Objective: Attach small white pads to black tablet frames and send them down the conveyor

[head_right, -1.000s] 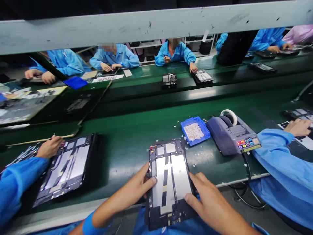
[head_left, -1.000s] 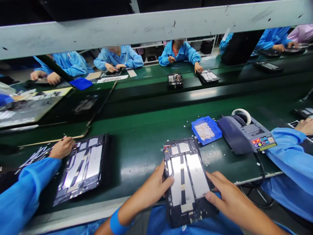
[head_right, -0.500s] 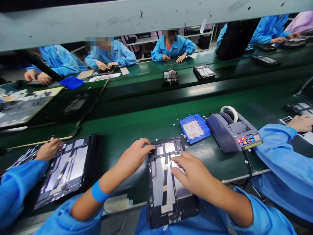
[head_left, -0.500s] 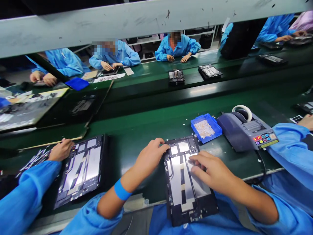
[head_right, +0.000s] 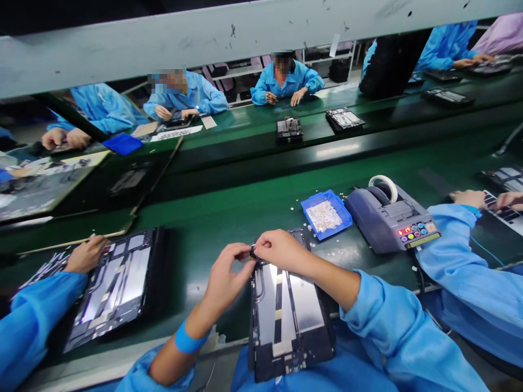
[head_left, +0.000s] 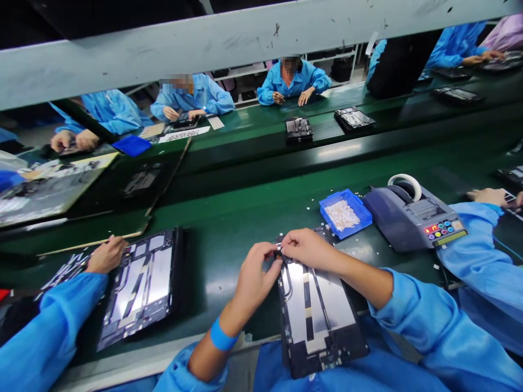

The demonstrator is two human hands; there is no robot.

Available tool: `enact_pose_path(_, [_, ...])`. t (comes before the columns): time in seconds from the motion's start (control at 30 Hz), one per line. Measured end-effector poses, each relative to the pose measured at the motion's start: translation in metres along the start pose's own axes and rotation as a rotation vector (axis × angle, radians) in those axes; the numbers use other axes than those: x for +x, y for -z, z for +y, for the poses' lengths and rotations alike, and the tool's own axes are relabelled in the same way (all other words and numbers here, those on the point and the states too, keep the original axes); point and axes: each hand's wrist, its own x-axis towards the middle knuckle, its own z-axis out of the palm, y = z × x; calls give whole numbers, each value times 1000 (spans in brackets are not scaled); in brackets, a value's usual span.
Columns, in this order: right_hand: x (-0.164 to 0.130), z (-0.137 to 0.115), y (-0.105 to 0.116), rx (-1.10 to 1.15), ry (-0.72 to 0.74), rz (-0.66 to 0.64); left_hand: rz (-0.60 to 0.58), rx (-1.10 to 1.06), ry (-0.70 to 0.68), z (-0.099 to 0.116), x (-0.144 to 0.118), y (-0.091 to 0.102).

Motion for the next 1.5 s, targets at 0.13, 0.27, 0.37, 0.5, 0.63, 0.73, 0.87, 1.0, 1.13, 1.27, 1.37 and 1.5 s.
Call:
enact_pose_path(0.13, [-10, 0, -4, -18, 65, 36, 5, -229, 352, 15, -5, -7])
enact_pose_path(0.27, [-17, 3, -13, -310, 213, 209, 24, -261, 415, 19, -1, -6])
enact_pose_path(0.37, [-21, 7, -18, -575, 330, 263, 45, -243, 413, 19, -1, -4])
enact_pose_path(0.5, [-23, 9, -18, -627, 382, 205, 43, -140, 343, 19, -9, -3])
enact_pose_path(0.63, [-23, 8, -18, -679, 372, 196, 37, -1, 213, 23, -14, -1])
enact_pose_path(0.73, [-22, 7, -25, -743, 386, 257, 14, 1, 194, 25, -13, -2])
enact_pose_path(0.87, [-22, 6, -4, -799, 370, 327, 14, -152, 330, 20, -6, -5])
enact_pose_path(1.0, [-25, 14, 70, -923, 41, 536, 72, -457, 466, 9, 1, -9])
enact_pose_path(1.13, [-34, 24, 97, -964, -89, 513, 97, -595, 538, 5, 3, -13])
enact_pose_path(1.27, [-40, 15, 33, -750, 247, 236, 121, -576, 547, 9, 2, -14])
enact_pose_path(1.37, [-35, 3, -11, -721, 252, 157, 129, -558, 531, 12, -1, -14])
enact_pose_path(1.5, [-26, -2, -22, -732, 172, 137, 143, -483, 520, 16, -7, -15])
